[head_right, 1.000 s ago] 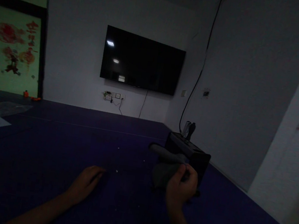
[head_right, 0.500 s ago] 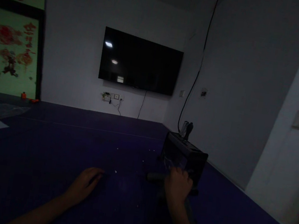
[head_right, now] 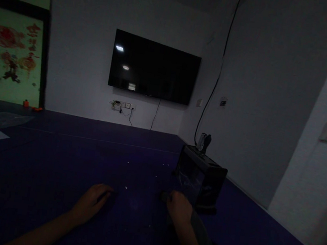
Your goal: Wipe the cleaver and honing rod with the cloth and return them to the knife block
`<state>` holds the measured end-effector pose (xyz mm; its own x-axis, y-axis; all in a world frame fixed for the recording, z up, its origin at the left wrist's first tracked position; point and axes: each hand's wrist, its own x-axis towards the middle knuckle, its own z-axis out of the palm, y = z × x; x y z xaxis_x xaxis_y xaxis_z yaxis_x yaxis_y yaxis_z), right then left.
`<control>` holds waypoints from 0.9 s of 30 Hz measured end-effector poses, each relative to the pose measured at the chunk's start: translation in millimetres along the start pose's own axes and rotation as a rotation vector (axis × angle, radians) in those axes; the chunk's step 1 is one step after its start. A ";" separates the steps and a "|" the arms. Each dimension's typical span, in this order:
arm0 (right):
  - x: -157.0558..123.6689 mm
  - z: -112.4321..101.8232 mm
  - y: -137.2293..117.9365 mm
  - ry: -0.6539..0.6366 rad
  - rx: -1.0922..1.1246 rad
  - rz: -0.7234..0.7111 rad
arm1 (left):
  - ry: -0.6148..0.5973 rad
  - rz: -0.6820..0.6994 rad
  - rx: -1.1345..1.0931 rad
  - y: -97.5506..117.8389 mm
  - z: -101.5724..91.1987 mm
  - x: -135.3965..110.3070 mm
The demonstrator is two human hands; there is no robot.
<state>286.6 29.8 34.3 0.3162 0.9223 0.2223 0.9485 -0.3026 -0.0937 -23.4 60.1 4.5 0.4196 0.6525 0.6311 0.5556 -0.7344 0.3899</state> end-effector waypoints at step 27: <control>-0.9 -3.7 -3.4 -0.028 -0.001 0.007 | -0.026 -0.016 -0.009 -2.4 2.5 -0.4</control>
<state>283.2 29.2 37.9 0.3226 0.9264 0.1944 0.9462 -0.3097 -0.0942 -23.0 62.0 1.6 0.4290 0.6685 0.6075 0.5559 -0.7255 0.4058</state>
